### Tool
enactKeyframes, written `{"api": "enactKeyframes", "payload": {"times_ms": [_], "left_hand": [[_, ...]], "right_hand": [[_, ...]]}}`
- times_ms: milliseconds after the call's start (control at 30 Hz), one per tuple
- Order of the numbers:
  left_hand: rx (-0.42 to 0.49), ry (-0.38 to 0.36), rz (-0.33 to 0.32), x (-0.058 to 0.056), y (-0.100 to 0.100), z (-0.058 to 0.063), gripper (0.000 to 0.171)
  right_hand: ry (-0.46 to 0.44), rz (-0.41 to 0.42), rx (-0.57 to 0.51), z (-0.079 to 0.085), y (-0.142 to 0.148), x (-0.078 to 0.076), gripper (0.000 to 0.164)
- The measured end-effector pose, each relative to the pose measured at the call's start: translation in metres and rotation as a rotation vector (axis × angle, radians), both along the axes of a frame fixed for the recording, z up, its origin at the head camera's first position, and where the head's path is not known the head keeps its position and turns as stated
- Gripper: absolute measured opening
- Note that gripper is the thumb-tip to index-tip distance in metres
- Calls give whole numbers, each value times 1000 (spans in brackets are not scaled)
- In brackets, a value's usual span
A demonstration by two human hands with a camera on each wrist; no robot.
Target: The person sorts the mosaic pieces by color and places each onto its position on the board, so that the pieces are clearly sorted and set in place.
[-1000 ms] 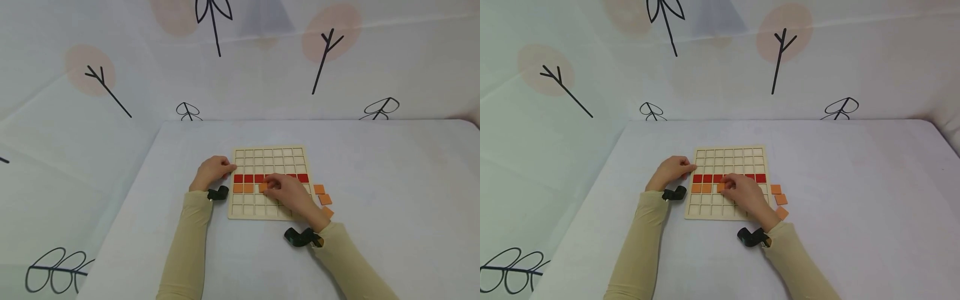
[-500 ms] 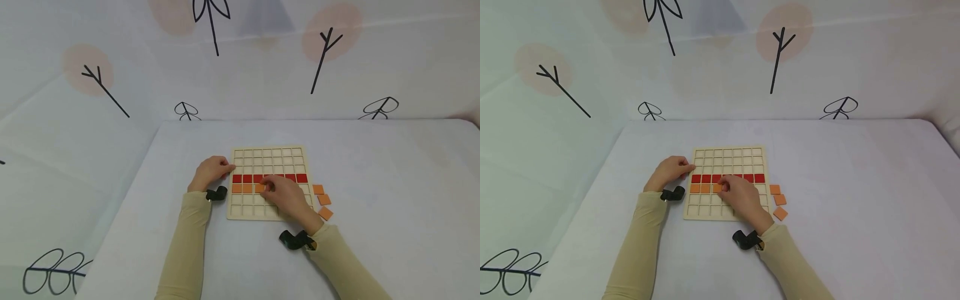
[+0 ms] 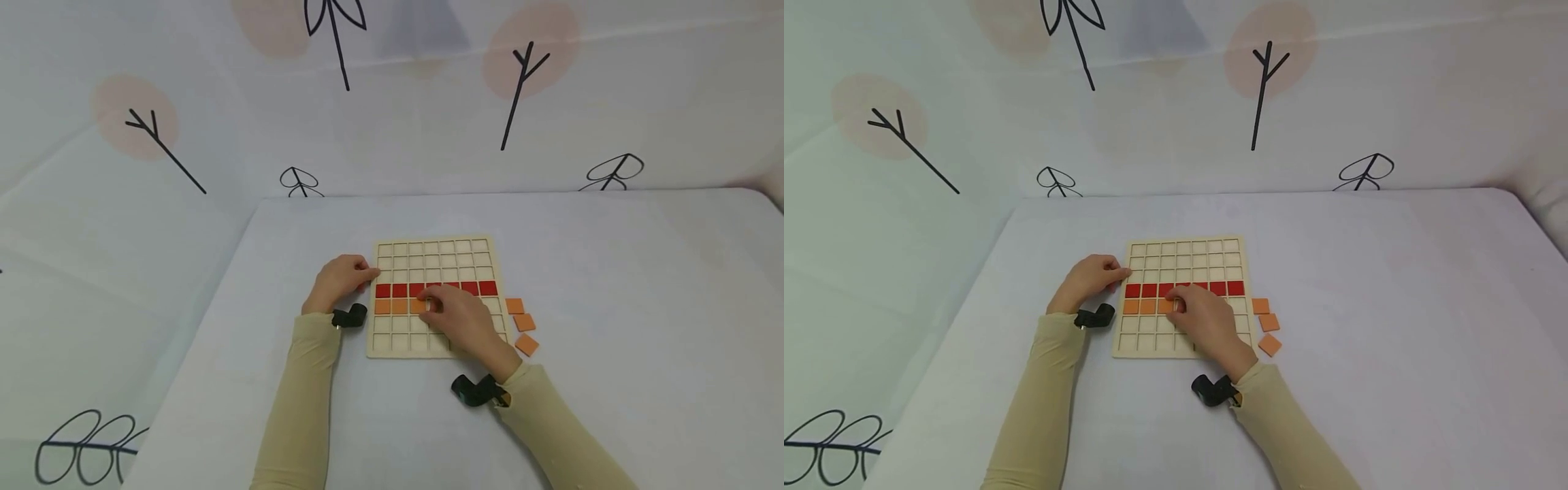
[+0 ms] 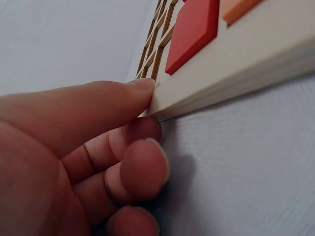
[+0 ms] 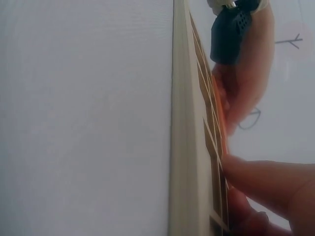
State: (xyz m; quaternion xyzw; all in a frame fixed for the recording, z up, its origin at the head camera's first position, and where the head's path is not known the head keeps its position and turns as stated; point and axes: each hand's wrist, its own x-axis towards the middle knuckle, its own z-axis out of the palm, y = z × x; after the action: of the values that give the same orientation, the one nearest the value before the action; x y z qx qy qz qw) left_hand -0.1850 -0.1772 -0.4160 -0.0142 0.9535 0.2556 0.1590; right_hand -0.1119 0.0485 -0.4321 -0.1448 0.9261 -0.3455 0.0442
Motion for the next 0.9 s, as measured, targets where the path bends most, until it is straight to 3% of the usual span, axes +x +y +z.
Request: {"api": "enactKeyframes", "payload": {"times_ms": [400,600,900], "left_hand": [[11,4,-1,0,1,1,31],[16,9,-2,1,-1,2,31],[20,-8,18,1,0,3,31]], "right_hand": [[-40,94,-51,8,10,-1,25],[-113,168,-68,14,20,-5,19],[-170,186,-21,23,48,-11,18]]}}
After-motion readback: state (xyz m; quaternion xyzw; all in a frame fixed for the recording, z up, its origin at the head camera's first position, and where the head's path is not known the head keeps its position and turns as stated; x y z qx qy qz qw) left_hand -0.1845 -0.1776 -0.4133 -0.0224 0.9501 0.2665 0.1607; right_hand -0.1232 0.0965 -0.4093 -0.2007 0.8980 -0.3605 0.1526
